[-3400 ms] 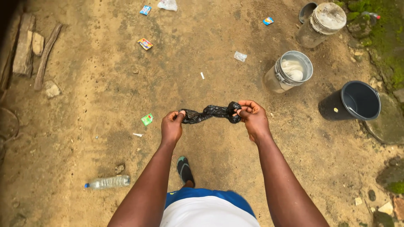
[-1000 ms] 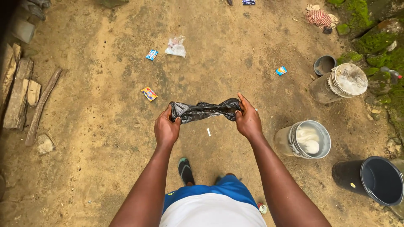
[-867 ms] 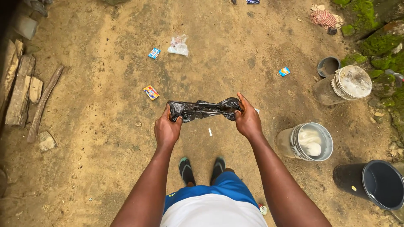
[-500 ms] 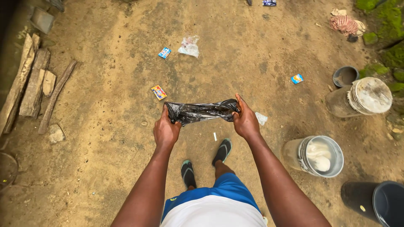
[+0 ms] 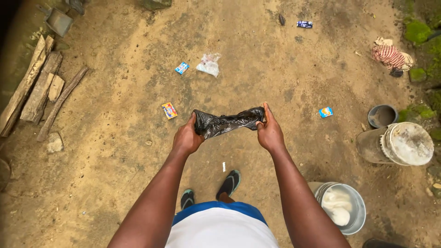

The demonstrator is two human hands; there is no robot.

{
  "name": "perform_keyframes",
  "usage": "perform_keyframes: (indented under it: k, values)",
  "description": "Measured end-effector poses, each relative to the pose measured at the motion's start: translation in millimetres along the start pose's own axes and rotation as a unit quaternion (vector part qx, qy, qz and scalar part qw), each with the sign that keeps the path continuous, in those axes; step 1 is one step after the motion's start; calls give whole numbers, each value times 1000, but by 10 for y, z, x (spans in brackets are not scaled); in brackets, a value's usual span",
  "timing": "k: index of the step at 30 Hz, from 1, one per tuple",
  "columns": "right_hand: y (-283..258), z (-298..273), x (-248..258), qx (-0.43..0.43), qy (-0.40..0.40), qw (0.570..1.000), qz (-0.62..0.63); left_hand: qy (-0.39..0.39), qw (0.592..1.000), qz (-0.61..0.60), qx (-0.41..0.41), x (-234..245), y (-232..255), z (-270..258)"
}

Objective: Walk around an outdoor yard inspecting and handling various items of trash and plastic bags.

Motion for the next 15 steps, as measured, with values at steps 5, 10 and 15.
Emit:
perform_keyframes:
  k: [5, 10, 15]
  values:
    - [-174, 181, 552, -38, 18, 999, -4, 28, 995, -90, -36, -234, 410, 305]
    - [327, 590, 651, 74, 93, 989, 88, -6, 956, -293, -32, -673, 395, 662]
    - [125, 647, 864, -84, 62, 993, 47, -35, 952, -300, -45, -581, 734, 808]
Point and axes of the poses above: each hand's wrist, its own z-axis towards the middle knuckle, its own x-axis out of the back of the hand, y = z × x, the point moved 2 cm from there along z, towards the middle knuckle, and after that the axes turned 1 degree about -x, right-handed, at the moved point
